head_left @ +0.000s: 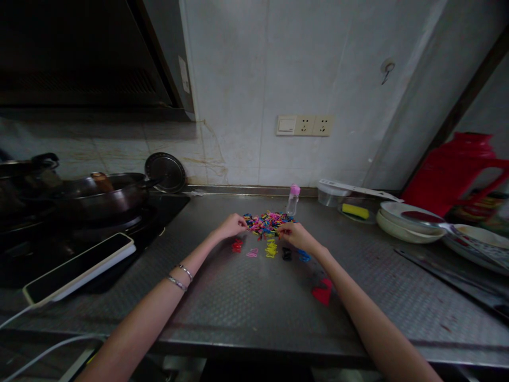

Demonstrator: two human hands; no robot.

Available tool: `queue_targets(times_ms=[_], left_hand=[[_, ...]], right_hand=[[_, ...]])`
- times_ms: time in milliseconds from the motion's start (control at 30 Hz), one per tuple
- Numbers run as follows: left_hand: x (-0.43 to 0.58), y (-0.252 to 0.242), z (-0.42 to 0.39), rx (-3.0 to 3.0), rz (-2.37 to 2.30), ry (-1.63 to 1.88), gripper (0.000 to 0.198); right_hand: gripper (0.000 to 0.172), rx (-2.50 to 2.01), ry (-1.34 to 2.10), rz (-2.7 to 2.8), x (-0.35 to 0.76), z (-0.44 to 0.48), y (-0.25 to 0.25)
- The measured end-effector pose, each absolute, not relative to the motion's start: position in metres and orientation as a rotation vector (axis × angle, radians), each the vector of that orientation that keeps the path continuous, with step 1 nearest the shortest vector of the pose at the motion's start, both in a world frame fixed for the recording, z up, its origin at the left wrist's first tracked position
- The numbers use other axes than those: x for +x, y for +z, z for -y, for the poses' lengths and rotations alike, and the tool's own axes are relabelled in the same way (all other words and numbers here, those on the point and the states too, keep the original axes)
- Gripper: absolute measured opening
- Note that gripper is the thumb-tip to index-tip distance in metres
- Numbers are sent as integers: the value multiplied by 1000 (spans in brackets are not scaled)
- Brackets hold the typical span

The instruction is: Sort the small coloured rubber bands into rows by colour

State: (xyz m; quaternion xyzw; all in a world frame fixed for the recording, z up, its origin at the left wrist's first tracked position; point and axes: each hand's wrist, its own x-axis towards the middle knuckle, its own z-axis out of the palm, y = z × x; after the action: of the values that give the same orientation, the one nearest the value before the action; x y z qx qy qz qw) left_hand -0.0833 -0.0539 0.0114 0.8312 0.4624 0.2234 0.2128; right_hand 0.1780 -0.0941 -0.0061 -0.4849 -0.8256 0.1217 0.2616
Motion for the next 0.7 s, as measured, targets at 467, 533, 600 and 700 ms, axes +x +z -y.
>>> queue_targets(times_ms=[467,533,600,700], left_hand=[[-70,23,75,2136,-883,133,22],[-71,25,75,2125,-877,116,24],[-72,26,74,2114,-882,122,25],[-74,25,72,2121,-892,160,25]], right_hand=[[26,-1490,235,2246,172,101,2],[26,-1511,224,2238,172,104,4],[26,-1508,210,2235,170,105,5],[26,-1500,193,2223,168,107,6]])
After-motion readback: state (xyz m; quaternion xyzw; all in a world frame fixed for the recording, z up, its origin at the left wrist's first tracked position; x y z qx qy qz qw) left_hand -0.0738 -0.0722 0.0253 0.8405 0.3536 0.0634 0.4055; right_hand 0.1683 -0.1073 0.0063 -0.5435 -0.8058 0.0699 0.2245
